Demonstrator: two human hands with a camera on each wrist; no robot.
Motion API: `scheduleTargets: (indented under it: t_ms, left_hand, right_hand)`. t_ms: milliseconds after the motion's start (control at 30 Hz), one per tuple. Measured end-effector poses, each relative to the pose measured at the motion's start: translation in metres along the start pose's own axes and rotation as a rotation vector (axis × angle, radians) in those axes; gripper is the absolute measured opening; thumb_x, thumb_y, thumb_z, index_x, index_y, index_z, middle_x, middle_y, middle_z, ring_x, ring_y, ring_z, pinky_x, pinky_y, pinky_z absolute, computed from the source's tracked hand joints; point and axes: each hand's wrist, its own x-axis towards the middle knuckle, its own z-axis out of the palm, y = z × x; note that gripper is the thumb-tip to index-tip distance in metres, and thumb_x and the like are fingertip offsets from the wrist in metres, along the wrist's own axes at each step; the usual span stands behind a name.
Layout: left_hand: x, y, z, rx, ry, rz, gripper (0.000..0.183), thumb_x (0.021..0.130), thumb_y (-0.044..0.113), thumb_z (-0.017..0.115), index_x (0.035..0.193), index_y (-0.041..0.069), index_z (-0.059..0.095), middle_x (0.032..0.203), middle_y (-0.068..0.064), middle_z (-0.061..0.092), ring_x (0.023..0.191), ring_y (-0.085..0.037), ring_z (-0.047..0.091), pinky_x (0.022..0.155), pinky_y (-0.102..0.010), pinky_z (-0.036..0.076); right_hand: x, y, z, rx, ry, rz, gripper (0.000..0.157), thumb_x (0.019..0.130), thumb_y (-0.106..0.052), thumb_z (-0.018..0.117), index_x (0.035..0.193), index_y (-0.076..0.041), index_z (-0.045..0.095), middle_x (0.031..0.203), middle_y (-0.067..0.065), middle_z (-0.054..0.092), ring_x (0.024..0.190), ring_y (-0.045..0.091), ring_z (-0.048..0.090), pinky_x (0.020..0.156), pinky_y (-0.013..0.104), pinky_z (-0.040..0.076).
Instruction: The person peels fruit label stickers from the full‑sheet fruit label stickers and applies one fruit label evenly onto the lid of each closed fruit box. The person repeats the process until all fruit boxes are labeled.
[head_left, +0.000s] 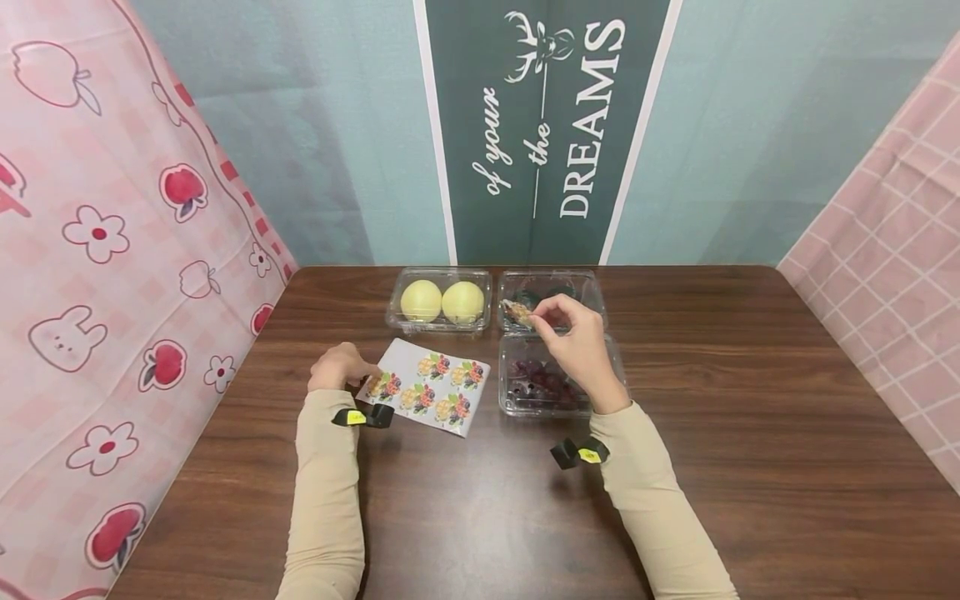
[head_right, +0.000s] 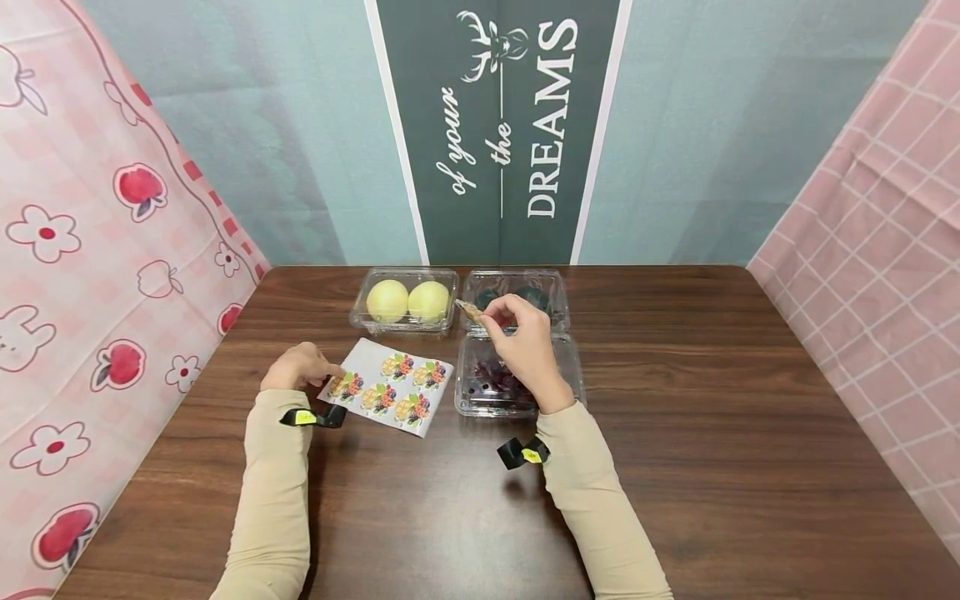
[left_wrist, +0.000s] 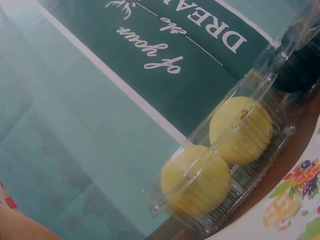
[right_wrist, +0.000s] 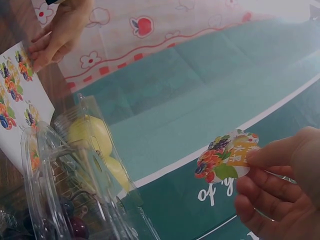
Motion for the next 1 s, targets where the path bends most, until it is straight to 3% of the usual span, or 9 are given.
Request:
scheduleTargets:
  t_ms: [167, 300, 400, 600, 767, 900, 1000]
  left_hand:
    - [0.000, 0.003, -0.002, -0.002, 0.034, -0.009, 0.037, 0.086, 0.035, 0.065, 0.094, -0.001, 0.069, 0.085, -0.012, 0.063, 0.079, -0.023, 0.054, 0.071, -0.036, 0.041]
    - [-0.001, 0.009, -0.004, -0.037, 0.097, 0.053, 0.033, 0.090, 0.034, 0.062, 0.094, 0.002, 0.067, 0.086, -0.009, 0.060, 0.080, -0.023, 0.053, 0.069, -0.034, 0.042]
    - [-0.005, 0.018, -0.004, -0.074, 0.136, 0.140, 0.029, 0.090, 0.033, 0.062, 0.088, 0.004, 0.065, 0.082, -0.004, 0.059, 0.076, -0.018, 0.053, 0.065, -0.029, 0.039]
    - [-0.015, 0.044, 0.001, -0.143, 0.186, 0.282, 0.024, 0.092, 0.027, 0.063, 0.094, 0.003, 0.063, 0.086, -0.011, 0.067, 0.075, -0.018, 0.058, 0.062, -0.024, 0.038]
    - [-0.024, 0.070, 0.009, -0.187, 0.236, 0.472, 0.018, 0.092, 0.021, 0.063, 0.095, 0.003, 0.063, 0.089, -0.013, 0.068, 0.079, -0.021, 0.061, 0.068, -0.027, 0.044]
    - [-0.027, 0.087, 0.016, -0.247, 0.216, 0.640, 0.016, 0.092, 0.016, 0.063, 0.096, 0.001, 0.064, 0.088, -0.015, 0.069, 0.081, -0.025, 0.065, 0.073, -0.028, 0.049]
    - [-0.028, 0.097, 0.020, -0.288, 0.194, 0.719, 0.015, 0.092, 0.013, 0.062, 0.096, -0.001, 0.064, 0.086, -0.017, 0.070, 0.078, -0.025, 0.067, 0.069, -0.025, 0.051]
  right_hand:
    - [0.000, -0.001, -0.001, -0.015, -0.023, 0.024, 0.007, 0.084, -0.002, 0.071, 0.086, 0.001, 0.065, 0.083, 0.016, 0.070, 0.071, 0.011, 0.060, 0.070, 0.018, 0.048]
    - [0.001, 0.000, -0.002, -0.010, -0.032, 0.034, 0.007, 0.084, -0.002, 0.070, 0.086, 0.001, 0.064, 0.082, 0.016, 0.070, 0.070, 0.002, 0.056, 0.069, 0.016, 0.046]
    - [0.001, 0.001, -0.003, 0.004, -0.042, 0.051, 0.007, 0.085, -0.001, 0.069, 0.086, 0.001, 0.064, 0.083, 0.017, 0.070, 0.070, -0.001, 0.054, 0.069, 0.015, 0.046]
    - [0.002, 0.002, -0.004, 0.027, -0.057, 0.093, 0.006, 0.085, -0.001, 0.068, 0.086, 0.002, 0.063, 0.084, 0.019, 0.070, 0.069, -0.002, 0.055, 0.068, 0.012, 0.046]
    - [0.002, 0.007, -0.005, 0.031, -0.046, 0.102, 0.005, 0.084, 0.001, 0.067, 0.086, 0.002, 0.062, 0.084, 0.021, 0.069, 0.068, -0.006, 0.053, 0.066, 0.009, 0.044]
    - [0.002, 0.008, -0.005, 0.044, -0.040, 0.113, 0.006, 0.083, 0.001, 0.067, 0.085, 0.002, 0.062, 0.082, 0.021, 0.068, 0.067, -0.006, 0.051, 0.065, 0.010, 0.044]
    - [0.001, 0.009, -0.005, 0.042, -0.060, 0.121, 0.006, 0.083, 0.000, 0.067, 0.085, 0.001, 0.062, 0.081, 0.020, 0.068, 0.067, -0.005, 0.052, 0.065, 0.011, 0.044]
